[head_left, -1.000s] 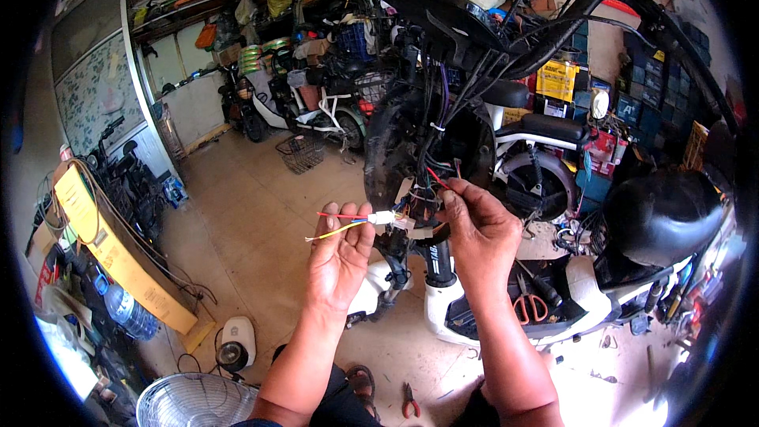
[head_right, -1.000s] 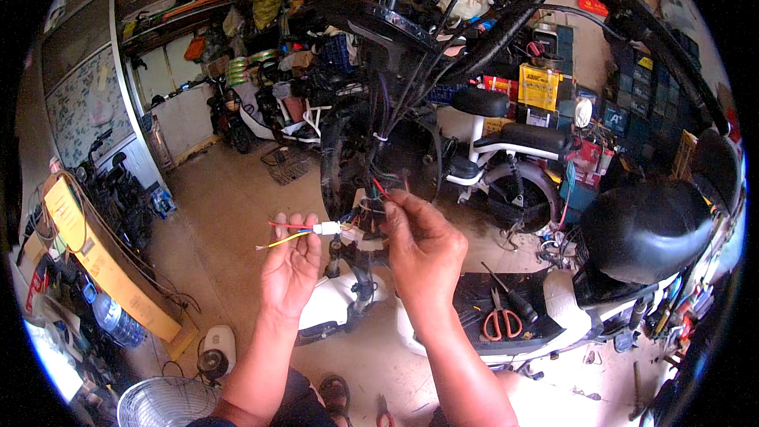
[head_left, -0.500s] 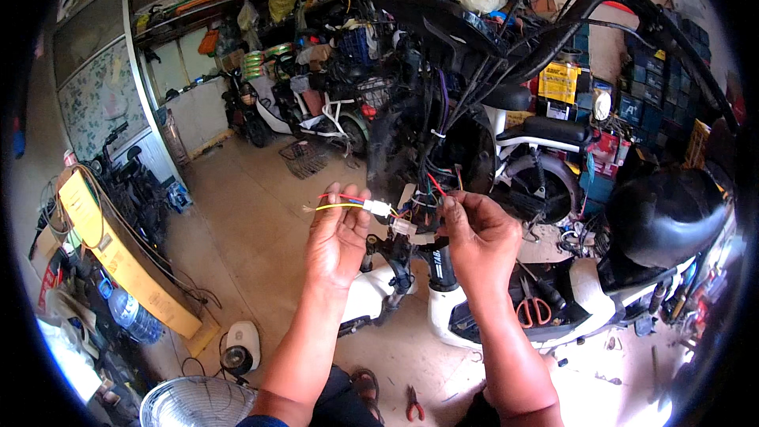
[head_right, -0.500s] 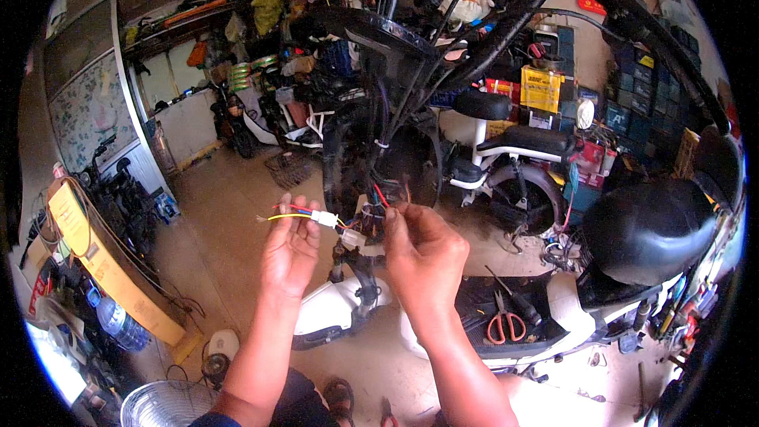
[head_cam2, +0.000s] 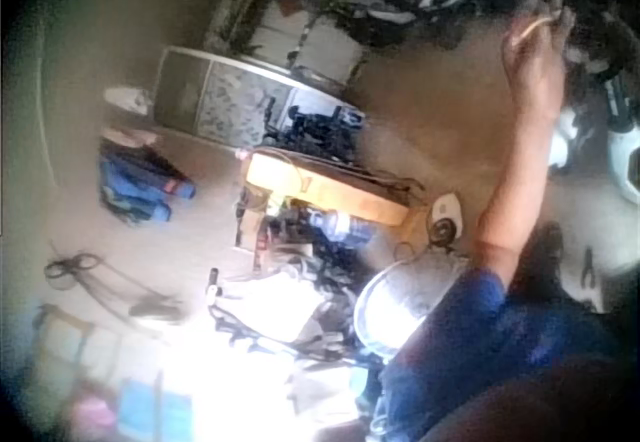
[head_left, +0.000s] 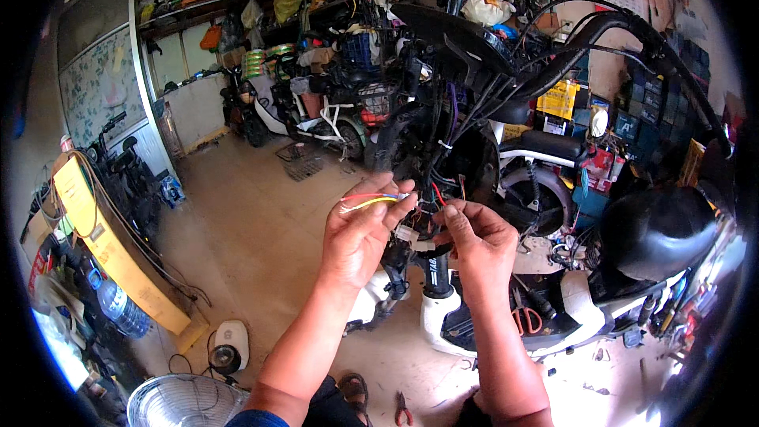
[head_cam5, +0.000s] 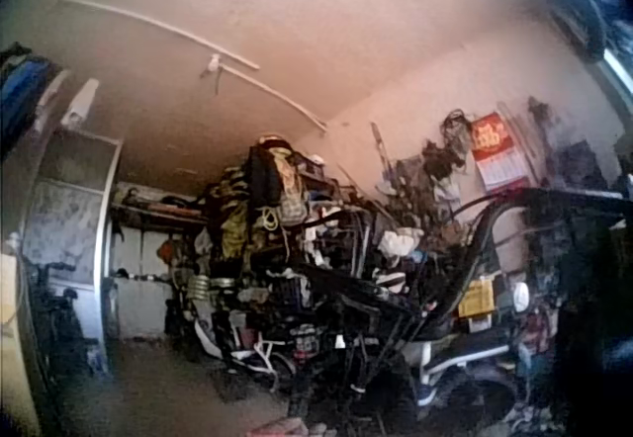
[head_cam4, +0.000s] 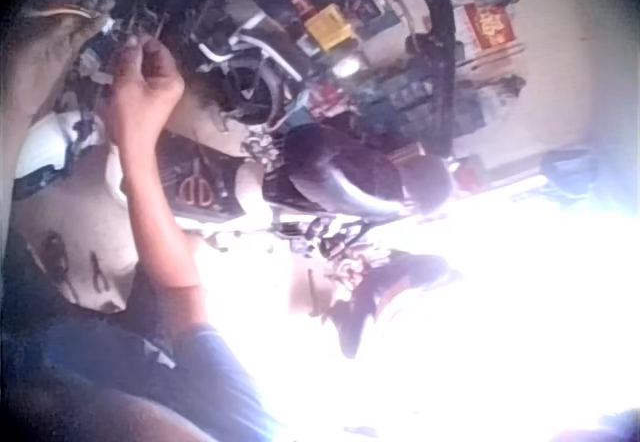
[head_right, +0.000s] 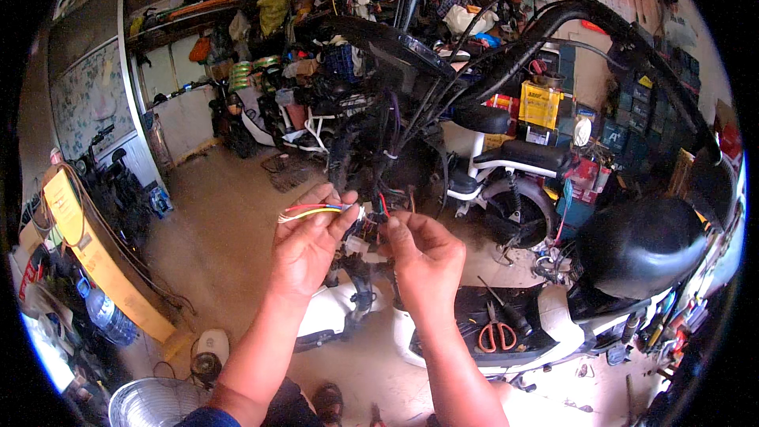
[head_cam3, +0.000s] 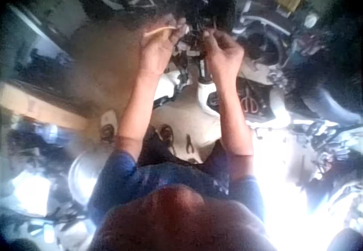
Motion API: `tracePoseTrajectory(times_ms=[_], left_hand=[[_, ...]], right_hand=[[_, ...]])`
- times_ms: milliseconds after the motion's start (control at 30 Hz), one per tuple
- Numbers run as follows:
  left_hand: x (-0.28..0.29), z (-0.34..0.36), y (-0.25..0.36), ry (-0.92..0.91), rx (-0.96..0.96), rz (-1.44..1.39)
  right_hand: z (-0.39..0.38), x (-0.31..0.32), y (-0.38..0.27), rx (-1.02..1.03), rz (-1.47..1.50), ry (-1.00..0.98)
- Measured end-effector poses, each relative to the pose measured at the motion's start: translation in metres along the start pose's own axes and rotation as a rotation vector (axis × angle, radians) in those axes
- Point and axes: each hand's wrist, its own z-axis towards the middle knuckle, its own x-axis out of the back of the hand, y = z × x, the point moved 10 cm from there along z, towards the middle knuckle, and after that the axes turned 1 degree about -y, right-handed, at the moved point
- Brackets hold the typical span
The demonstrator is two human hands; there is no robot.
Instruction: The person works on the electrical system of a white electric scooter in a cluttered workshop. They strip wire ends, insert a key into the ignition, and connect various colored wires to the handlebar assembly.
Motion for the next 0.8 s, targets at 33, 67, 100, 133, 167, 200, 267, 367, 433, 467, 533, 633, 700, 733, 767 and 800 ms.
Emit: tracePoseTrajectory(times_ms=[33,67,100,133,167,200,267,367,433,467,533,633,700,733,767,800], left_hand=[[0.001,0.001,-0.001,-0.008,-0.025,0.032],[0.002,0.002,-0.001,-0.017,-0.051,0.064],[0.008,0.002,-0.006,0.014,-0.003,0.082],[0.014,0.004,-0.010,0.042,0.047,0.100],[0.018,0.006,-0.014,0.069,0.097,0.117],[0.018,0.008,-0.017,0.074,0.128,0.154],[0.018,0.012,-0.021,0.089,0.183,0.228],[0.009,0.016,-0.024,0.030,0.282,0.343],[-0.005,0.015,-0.026,-0.009,0.312,0.357],[-0.007,0.013,-0.028,-0.029,0.338,0.369],[-0.007,0.009,-0.031,-0.069,0.387,0.391],[-0.008,0.008,-0.032,-0.091,0.410,0.438],[-0.009,0.009,-0.032,-0.106,0.422,0.465],[-0.009,0.009,-0.030,-0.108,0.427,0.482],[-0.007,0.009,-0.028,-0.110,0.432,0.500],[-0.006,0.008,-0.028,-0.109,0.451,0.500]], right_hand=[[0.000,0.000,0.001,-0.019,0.013,-0.006],[-0.001,0.000,0.002,-0.038,0.026,-0.011],[-0.001,-0.001,0.002,-0.040,0.030,-0.019],[-0.001,0.000,0.002,-0.042,0.034,-0.023],[-0.001,0.000,0.002,-0.044,0.038,-0.027],[-0.001,0.001,0.001,-0.023,0.010,-0.024],[-0.002,0.001,-0.002,0.019,-0.047,-0.025],[-0.001,0.005,-0.006,0.101,-0.134,0.005],[-0.003,0.009,-0.016,0.176,-0.229,0.048],[-0.005,0.007,-0.021,0.217,-0.253,0.044],[-0.009,0.005,-0.030,0.301,-0.304,0.033],[-0.011,0.000,-0.043,0.409,-0.437,0.010],[-0.013,-0.001,-0.050,0.465,-0.584,0.010],[-0.014,-0.005,-0.057,0.535,-0.636,-0.003],[-0.016,-0.011,-0.064,0.605,-0.686,-0.018],[-0.018,-0.017,-0.070,0.675,-0.733,-0.034]])
